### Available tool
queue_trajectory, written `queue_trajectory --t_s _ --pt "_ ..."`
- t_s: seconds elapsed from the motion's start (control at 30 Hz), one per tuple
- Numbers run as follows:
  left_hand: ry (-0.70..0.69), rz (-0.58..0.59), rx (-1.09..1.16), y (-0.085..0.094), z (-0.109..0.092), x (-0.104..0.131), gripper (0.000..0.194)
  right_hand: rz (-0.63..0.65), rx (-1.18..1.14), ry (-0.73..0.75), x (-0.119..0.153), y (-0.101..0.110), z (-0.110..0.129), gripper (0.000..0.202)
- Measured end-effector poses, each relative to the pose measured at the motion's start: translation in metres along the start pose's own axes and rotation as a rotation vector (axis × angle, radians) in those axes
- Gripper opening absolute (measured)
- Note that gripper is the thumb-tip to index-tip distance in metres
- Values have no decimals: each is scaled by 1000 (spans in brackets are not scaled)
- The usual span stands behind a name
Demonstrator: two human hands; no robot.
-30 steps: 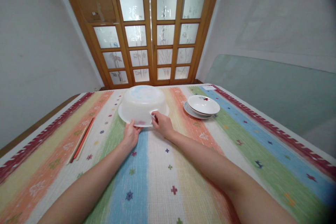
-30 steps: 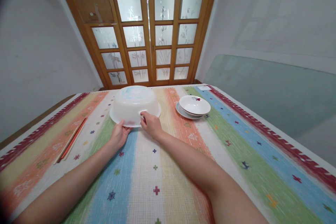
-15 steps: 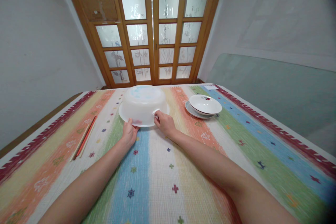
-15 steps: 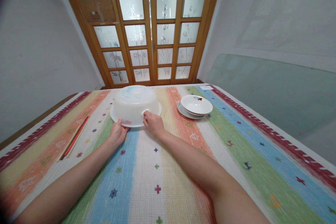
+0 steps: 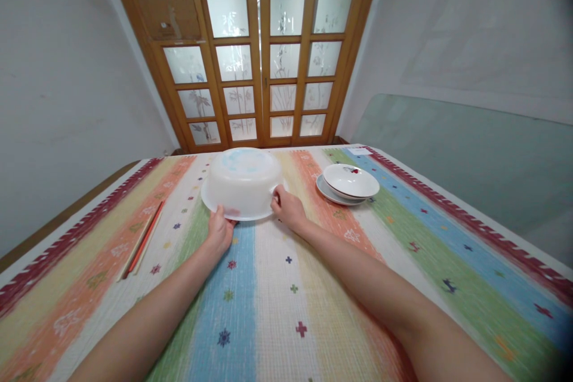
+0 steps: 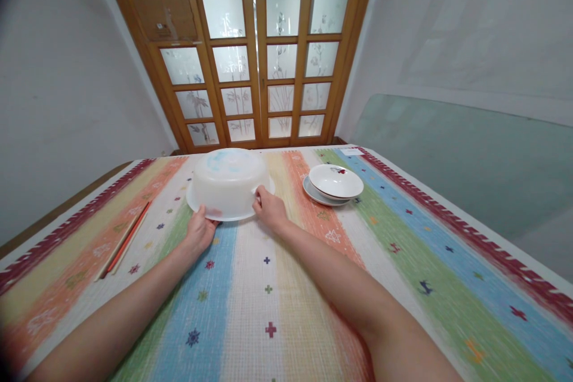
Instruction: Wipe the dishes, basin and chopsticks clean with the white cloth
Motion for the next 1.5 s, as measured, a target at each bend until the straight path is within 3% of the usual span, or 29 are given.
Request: queue_trajectory --t_s 0.07,0.13,0.3,0.37,0.53,0.6,0.77,0.9,1.0,1.2,1.33,1.43,1.5 --pt "2 -4 -5 -1 0 0 41 -17 -2 -101 -5 1 -14 21" --pt "1 -25 -3 -1 -1 0 42 -41 8 -107 -6 1 -19 25" --pt "30 -31 16 -4 0 0 42 -126 -43 244 6 -2 18 28" --pt "58 13 23 -6 3 0 40 -166 -95 285 8 2 25 28" --pt "124 10 16 -5 5 -5 35 -324 -148 8 -4 23 -5 25" --pt "120 -10 28 -6 -1 -9 35 -344 -152 -32 -5 26 -12 23" --pt "24 15 110 -15 -11 -5 36 -194 -278 160 3 10 17 21" --pt "173 95 70 -19 11 15 37 -85 -373 178 9 0 34 20" --pt "150 89 25 -17 19 21 39 -27 -302 192 9 -1 28 10" --pt "70 -5 21 -7 -2 -1 36 -141 -161 20 -1 5 -4 5" --pt "-61 -88 59 -6 -8 1 38 -107 -142 79 8 -1 14 5" --pt "7 8 54 -12 7 17 41 -87 -118 189 16 -6 34 10" --pt "60 80 24 -15 15 25 42 -89 -97 198 16 -7 35 10"
Point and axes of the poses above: each hand's wrist, its own x-axis away from the middle knuckle, its own y-axis out of the back of the hand, z = x × y, the point moved 4 cm from there along -x, towards the middle knuckle, and after that the axes turned 8 degrees about x, right-handed, at the moved point
